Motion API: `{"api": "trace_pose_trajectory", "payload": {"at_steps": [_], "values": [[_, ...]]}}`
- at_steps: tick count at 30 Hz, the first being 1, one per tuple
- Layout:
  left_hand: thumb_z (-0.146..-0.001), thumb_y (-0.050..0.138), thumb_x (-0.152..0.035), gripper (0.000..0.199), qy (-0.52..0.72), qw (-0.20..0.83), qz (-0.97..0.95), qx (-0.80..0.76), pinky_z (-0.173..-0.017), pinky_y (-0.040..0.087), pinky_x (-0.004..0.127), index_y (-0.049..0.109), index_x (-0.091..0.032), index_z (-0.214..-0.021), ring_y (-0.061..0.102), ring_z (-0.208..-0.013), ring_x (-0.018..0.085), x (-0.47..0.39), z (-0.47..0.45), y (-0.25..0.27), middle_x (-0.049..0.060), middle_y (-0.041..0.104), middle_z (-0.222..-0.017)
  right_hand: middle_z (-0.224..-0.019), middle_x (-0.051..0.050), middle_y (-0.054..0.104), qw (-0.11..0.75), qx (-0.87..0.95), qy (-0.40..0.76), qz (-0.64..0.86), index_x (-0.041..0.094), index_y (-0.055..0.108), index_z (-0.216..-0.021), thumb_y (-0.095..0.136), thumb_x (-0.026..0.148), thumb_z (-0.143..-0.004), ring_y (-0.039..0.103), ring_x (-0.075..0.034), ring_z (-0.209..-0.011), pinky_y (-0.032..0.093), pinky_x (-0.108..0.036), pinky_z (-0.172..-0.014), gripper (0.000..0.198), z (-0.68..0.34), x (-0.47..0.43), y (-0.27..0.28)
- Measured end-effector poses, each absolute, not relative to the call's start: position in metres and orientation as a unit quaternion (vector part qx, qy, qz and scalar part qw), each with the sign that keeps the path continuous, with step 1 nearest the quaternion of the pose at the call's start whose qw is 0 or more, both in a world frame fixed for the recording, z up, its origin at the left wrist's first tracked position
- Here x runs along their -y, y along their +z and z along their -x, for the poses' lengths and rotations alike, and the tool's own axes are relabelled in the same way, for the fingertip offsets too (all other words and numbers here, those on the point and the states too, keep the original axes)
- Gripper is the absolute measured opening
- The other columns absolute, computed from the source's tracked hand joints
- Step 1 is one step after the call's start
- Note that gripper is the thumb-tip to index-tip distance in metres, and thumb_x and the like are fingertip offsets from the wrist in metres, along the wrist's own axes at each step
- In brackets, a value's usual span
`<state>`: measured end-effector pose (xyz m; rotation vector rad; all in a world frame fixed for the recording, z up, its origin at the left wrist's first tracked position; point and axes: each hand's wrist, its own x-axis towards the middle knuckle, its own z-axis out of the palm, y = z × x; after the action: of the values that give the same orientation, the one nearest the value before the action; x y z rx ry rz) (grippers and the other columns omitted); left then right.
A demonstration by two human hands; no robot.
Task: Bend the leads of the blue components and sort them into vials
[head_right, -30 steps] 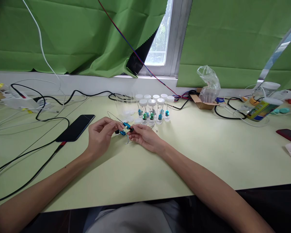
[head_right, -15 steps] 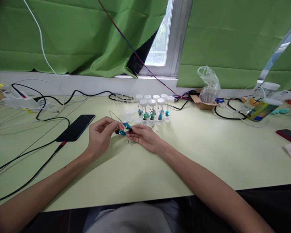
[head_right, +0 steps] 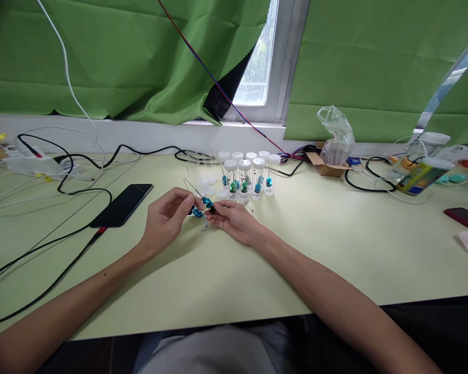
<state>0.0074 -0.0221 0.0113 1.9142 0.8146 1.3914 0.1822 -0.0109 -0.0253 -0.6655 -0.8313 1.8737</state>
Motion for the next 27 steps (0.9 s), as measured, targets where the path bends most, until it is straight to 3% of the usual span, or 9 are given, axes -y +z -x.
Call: {"api": "trace_pose_trajectory", "payload": {"at_steps": [7, 13, 17, 20, 27], "values": [[-0.094, 0.055, -0.038, 0.022, 0.537, 0.281, -0.718, -0.341, -0.072, 0.051, 0.028, 0.060, -0.018, -0.087, 0.063, -0.076, 0.015, 0.023, -0.009, 0.012, 0.004, 0.064, -0.079, -0.084, -0.007, 0.070, 0.477, 0.340, 0.759, 0.282, 0.011, 0.068, -0.086, 0.070, 0.018, -0.087, 0.066, -0.010, -0.078, 0.054, -0.022, -0.080, 0.007, -0.182, 0.012, -0.023], [-0.090, 0.064, -0.035, 0.024, 0.602, 0.300, -0.661, -0.333, -0.064, 0.051, 0.026, 0.049, -0.023, -0.103, 0.062, -0.069, 0.013, 0.022, -0.012, 0.013, -0.002, 0.060, -0.074, -0.086, -0.008, 0.070, 0.486, 0.334, 0.756, 0.284, 0.011, 0.067, -0.085, 0.069, 0.018, -0.088, 0.065, -0.010, -0.078, 0.054, -0.020, -0.079, 0.007, -0.183, 0.012, -0.022], [-0.090, 0.063, -0.041, 0.023, 0.592, 0.347, -0.632, -0.358, -0.050, 0.046, 0.023, 0.052, -0.021, -0.089, 0.054, -0.055, 0.010, 0.017, -0.011, 0.015, -0.001, 0.059, -0.073, -0.086, -0.008, 0.070, 0.491, 0.332, 0.757, 0.274, 0.011, 0.067, -0.086, 0.067, 0.016, -0.090, 0.065, -0.009, -0.076, 0.055, -0.019, -0.077, 0.006, -0.183, 0.011, -0.022], [-0.091, 0.058, -0.047, 0.035, 0.549, 0.411, -0.627, -0.370, -0.045, 0.043, 0.024, 0.057, -0.017, -0.072, 0.051, -0.052, 0.009, 0.013, -0.009, 0.014, 0.002, 0.056, -0.071, -0.085, -0.008, 0.070, 0.493, 0.330, 0.758, 0.271, 0.010, 0.067, -0.086, 0.065, 0.015, -0.090, 0.066, -0.009, -0.077, 0.055, -0.019, -0.078, 0.006, -0.183, 0.010, -0.023], [-0.087, 0.065, -0.043, 0.030, 0.517, 0.474, -0.628, -0.335, -0.044, 0.041, 0.024, 0.064, -0.017, -0.072, 0.050, -0.052, 0.009, 0.014, -0.009, 0.014, 0.002, 0.057, -0.070, -0.085, -0.009, 0.071, 0.495, 0.324, 0.758, 0.276, 0.010, 0.068, -0.086, 0.067, 0.015, -0.089, 0.066, -0.009, -0.076, 0.055, -0.019, -0.078, 0.006, -0.184, 0.011, -0.022]]}}
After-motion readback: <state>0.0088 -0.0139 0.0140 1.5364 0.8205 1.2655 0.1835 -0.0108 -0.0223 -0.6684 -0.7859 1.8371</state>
